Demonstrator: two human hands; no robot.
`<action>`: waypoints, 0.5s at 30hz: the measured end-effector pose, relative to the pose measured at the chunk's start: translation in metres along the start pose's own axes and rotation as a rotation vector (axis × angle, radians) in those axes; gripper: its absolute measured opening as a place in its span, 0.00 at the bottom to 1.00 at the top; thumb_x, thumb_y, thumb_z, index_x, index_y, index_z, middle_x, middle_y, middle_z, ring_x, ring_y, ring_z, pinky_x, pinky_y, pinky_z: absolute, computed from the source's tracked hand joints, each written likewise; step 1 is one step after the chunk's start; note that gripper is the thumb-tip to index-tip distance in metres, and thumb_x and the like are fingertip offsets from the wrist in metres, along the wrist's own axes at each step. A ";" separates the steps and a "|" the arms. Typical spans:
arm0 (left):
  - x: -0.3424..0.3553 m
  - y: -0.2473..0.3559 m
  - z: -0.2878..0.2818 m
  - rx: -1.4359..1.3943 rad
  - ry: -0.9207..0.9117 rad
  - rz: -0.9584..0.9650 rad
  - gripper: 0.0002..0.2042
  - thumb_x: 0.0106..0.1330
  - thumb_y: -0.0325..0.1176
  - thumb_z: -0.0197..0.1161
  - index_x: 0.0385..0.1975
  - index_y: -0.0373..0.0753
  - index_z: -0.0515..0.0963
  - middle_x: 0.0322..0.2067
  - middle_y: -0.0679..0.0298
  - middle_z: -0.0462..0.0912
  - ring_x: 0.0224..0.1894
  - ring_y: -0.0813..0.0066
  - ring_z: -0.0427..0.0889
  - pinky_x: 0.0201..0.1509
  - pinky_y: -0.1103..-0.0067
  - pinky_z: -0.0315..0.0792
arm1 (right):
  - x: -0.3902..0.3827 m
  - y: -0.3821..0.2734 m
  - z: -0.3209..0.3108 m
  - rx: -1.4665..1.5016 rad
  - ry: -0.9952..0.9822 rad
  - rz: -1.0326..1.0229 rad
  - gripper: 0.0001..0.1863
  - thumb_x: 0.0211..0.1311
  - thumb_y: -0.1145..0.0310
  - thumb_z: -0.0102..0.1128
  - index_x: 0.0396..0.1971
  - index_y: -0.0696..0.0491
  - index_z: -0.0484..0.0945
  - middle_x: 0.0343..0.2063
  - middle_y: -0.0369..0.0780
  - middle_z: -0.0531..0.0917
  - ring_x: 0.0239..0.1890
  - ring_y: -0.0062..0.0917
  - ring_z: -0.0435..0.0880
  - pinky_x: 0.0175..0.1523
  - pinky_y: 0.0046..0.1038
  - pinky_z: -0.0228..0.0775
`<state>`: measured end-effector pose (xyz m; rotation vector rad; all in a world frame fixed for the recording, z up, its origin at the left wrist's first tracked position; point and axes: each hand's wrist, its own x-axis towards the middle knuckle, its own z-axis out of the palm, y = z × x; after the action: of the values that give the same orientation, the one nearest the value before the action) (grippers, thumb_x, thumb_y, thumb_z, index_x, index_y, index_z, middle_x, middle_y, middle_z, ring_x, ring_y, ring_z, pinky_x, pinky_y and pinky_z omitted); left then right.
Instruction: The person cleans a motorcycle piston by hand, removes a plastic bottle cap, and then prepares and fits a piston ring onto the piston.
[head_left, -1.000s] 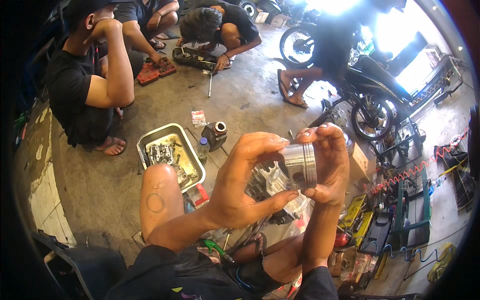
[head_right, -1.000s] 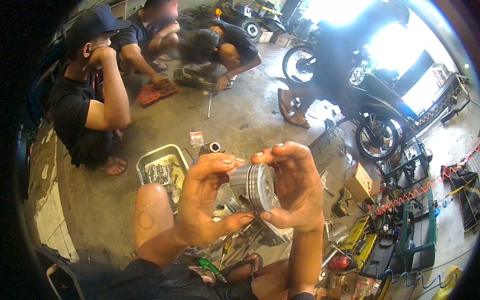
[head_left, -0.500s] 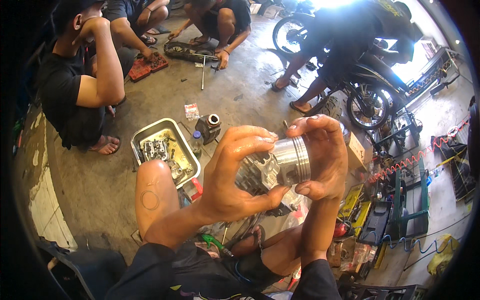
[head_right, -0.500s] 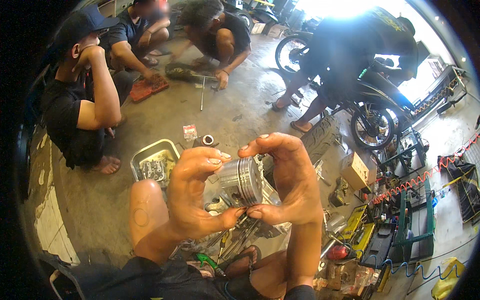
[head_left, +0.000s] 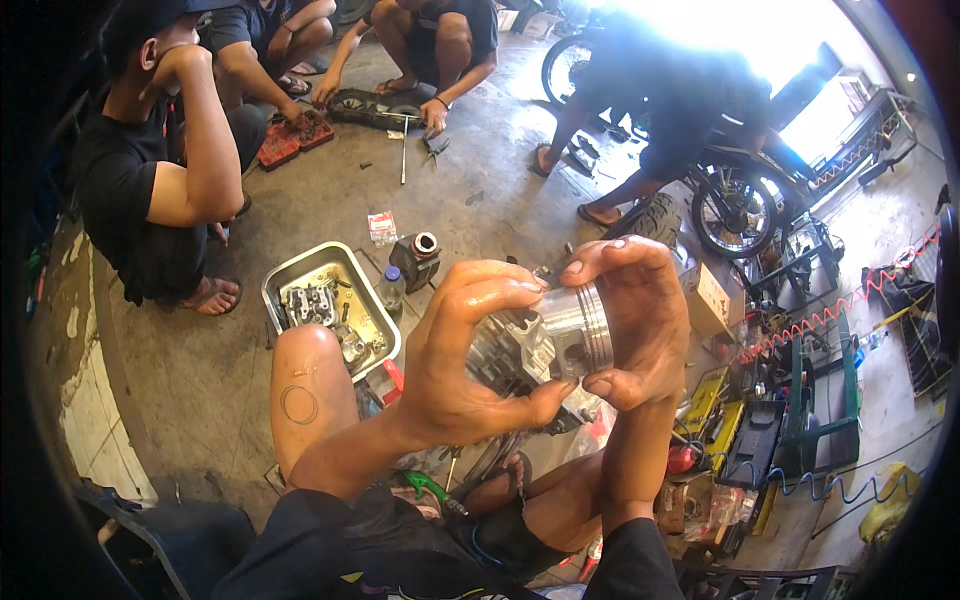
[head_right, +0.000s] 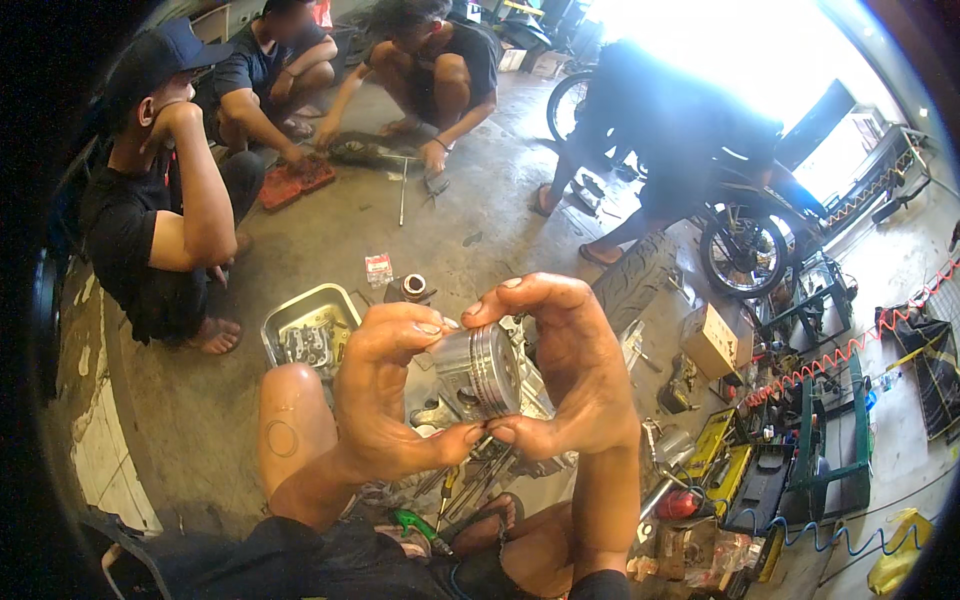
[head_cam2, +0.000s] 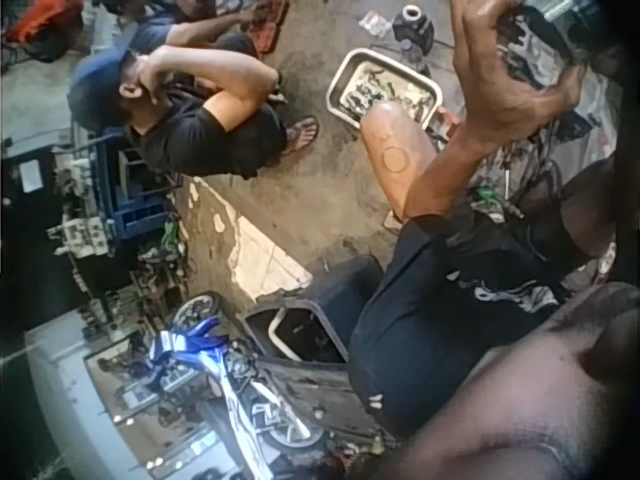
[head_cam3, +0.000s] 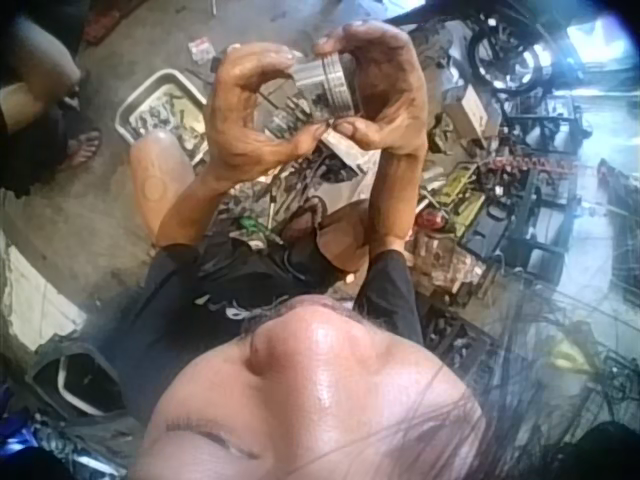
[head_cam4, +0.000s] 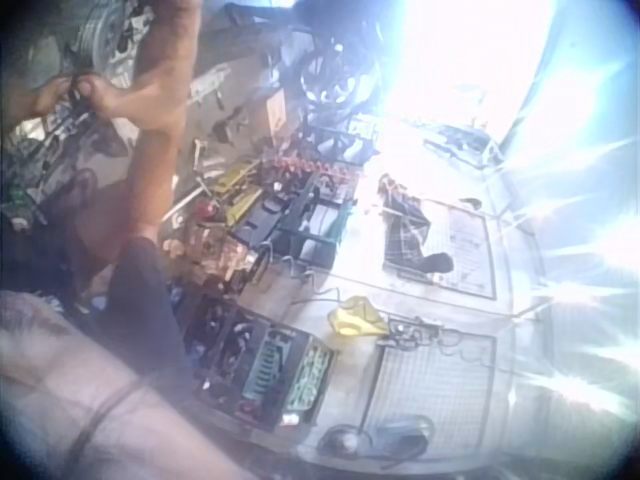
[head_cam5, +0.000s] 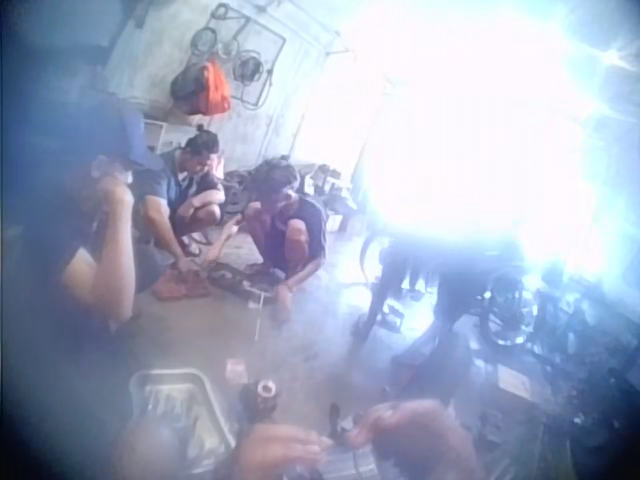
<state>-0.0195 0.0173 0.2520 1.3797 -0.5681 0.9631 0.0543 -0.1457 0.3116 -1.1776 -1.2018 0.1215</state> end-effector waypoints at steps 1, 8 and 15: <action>0.000 0.000 0.000 -0.016 -0.002 -0.012 0.33 0.41 0.28 0.79 0.51 0.35 0.71 0.47 0.51 0.76 0.49 0.61 0.79 0.50 0.73 0.76 | 0.000 0.000 0.001 0.000 0.000 -0.002 0.46 0.35 0.73 0.80 0.58 0.60 0.65 0.48 0.46 0.78 0.56 0.34 0.76 0.64 0.38 0.64; -0.002 -0.003 0.002 -0.086 -0.030 -0.015 0.33 0.42 0.27 0.77 0.51 0.34 0.69 0.48 0.51 0.76 0.50 0.60 0.79 0.51 0.73 0.76 | 0.000 -0.009 0.003 -0.067 -0.015 -0.026 0.44 0.34 0.77 0.77 0.58 0.60 0.64 0.47 0.46 0.79 0.54 0.33 0.78 0.62 0.37 0.68; -0.005 -0.010 0.007 -0.108 -0.069 0.035 0.34 0.43 0.23 0.75 0.53 0.37 0.67 0.50 0.48 0.75 0.52 0.55 0.78 0.53 0.66 0.75 | -0.001 -0.029 0.009 -0.394 -0.019 -0.073 0.41 0.35 0.79 0.73 0.56 0.59 0.66 0.45 0.46 0.79 0.52 0.31 0.80 0.60 0.35 0.70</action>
<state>-0.0125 0.0107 0.2434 1.3144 -0.6884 0.9027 0.0326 -0.1534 0.3321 -1.4730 -1.3210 -0.1672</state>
